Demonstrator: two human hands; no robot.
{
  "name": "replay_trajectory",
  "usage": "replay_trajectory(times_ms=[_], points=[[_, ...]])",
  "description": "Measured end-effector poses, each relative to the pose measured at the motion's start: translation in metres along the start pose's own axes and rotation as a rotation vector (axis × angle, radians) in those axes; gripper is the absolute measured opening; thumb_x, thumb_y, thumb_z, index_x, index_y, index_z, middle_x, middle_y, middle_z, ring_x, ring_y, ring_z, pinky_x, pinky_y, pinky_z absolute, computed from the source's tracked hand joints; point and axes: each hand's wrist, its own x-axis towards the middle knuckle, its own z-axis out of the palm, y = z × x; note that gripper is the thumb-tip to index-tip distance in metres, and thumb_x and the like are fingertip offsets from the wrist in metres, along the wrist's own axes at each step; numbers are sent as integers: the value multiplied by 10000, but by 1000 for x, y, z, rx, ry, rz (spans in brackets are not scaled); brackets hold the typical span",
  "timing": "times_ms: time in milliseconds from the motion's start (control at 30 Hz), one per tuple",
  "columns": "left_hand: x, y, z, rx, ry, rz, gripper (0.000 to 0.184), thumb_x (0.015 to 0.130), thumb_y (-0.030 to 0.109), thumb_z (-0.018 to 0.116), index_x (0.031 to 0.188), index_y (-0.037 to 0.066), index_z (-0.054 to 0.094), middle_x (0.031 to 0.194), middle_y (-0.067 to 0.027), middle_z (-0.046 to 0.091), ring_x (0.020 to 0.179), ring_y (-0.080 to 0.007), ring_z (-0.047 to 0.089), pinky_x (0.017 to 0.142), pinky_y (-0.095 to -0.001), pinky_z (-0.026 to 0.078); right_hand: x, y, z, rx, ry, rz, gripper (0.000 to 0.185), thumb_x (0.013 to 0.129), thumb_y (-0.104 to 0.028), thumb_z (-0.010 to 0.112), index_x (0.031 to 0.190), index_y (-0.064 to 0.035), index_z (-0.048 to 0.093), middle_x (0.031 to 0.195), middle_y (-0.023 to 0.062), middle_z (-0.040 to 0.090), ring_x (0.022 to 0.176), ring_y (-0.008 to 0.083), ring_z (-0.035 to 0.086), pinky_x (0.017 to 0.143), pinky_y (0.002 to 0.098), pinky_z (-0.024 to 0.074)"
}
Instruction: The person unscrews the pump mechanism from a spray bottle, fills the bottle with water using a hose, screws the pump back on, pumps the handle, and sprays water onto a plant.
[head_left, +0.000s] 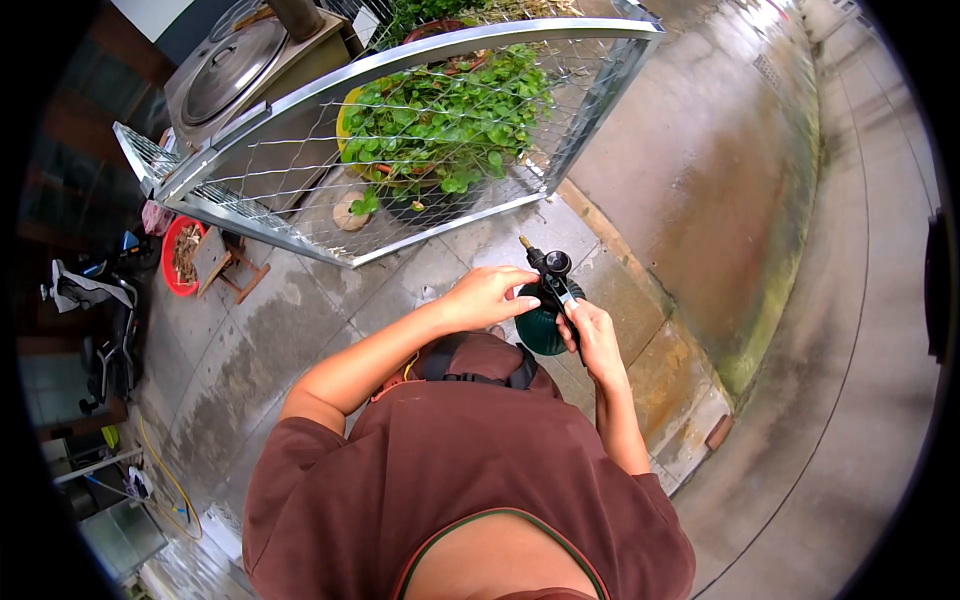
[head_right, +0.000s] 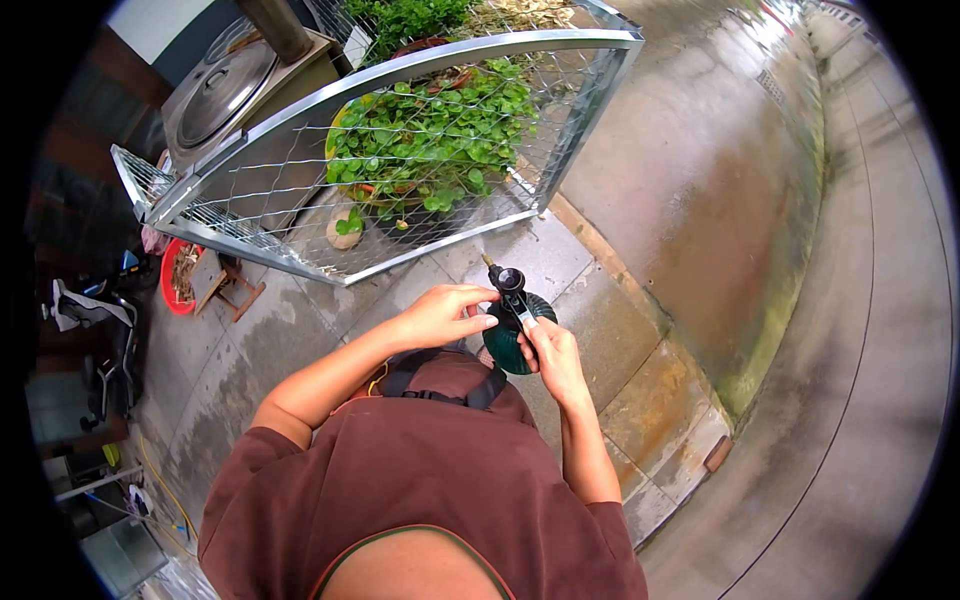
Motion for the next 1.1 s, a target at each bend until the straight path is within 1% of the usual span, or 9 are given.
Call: replay_trajectory(times_ms=[67, 167, 267, 467, 600, 733, 967, 1067, 1100], points=[[-3, 5, -1, -5, 26, -45, 433, 900, 326, 681, 1202, 17, 658, 1077, -144, 708, 828, -252, 684, 752, -365, 536, 1, -2, 1, -14, -18, -13, 381, 1024, -327, 504, 783, -43, 584, 608, -19, 515, 500, 65, 438, 475, 241, 331], [-9, 8, 0, -62, 110, -44, 406, 892, 302, 696, 1176, 12, 665, 1034, -136, 716, 799, -230, 674, 714, -351, 531, 1, -8, 3, -32, -53, -25, 378, 1019, -330, 499, 791, -42, 586, 614, -16, 507, 501, 69, 430, 485, 238, 333], [-16, 12, 1, -72, 129, -69, 395, 891, 291, 700, 1168, 11, 666, 1035, -132, 715, 781, -218, 666, 703, -340, 527, 2, -7, 2, -46, -87, -17, 375, 1016, -331, 496, 794, -42, 587, 614, -15, 503, 501, 72, 427, 487, 238, 334], [-27, 13, 14, -59, 176, -92, 399, 896, 306, 690, 1174, 21, 666, 1028, -126, 715, 780, -224, 665, 706, -348, 527, 0, 1, -3, -60, -115, 21, 369, 1017, -315, 512, 783, -40, 587, 601, -23, 500, 491, 64, 428, 469, 239, 327], [-34, 21, 24, -57, 213, -90, 417, 900, 311, 684, 1209, 32, 653, 1065, -134, 706, 799, -226, 667, 712, -351, 529, -5, 13, -8, -64, -118, 40, 372, 1017, -316, 518, 776, -42, 588, 592, -28, 499, 478, 60, 423, 455, 237, 316], [-39, 28, 28, -59, 174, -89, 443, 903, 312, 679, 1257, 49, 636, 1111, -145, 697, 820, -229, 669, 727, -356, 532, -13, 24, -9, -16, -62, 37, 382, 1021, -325, 504, 772, -47, 588, 585, -23, 501, 458, 61, 407, 437, 241, 295], [-59, 33, 33, -37, 128, -16, 464, 906, 330, 672, 1288, 71, 624, 1137, -140, 697, 835, -239, 673, 751, -364, 533, -42, 40, -11, 91, 123, 35, 391, 1023, -336, 494, 772, -54, 594, 585, -21, 507, 447, 62, 402, 428, 231, 303], [-84, 26, 37, -51, 101, -46, 447, 914, 303, 666, 1298, 78, 622, 1145, -123, 700, 826, -212, 669, 758, -346, 533, -65, 45, -2, 125, 223, 32, 383, 1021, -340, 493, 788, -54, 594, 594, -21, 509, 453, 65, 408, 434, 229, 308], [-93, 21, 42, -101, 82, -91, 443, 916, 290, 665, 1304, 80, 619, 1149, -116, 700, 830, -197, 664, 761, -339, 532, -73, 47, 1, 136, 255, 26, 379, 1021, -339, 493, 792, -54, 594, 598, -20, 509, 456, 66, 409, 436, 229, 308]])
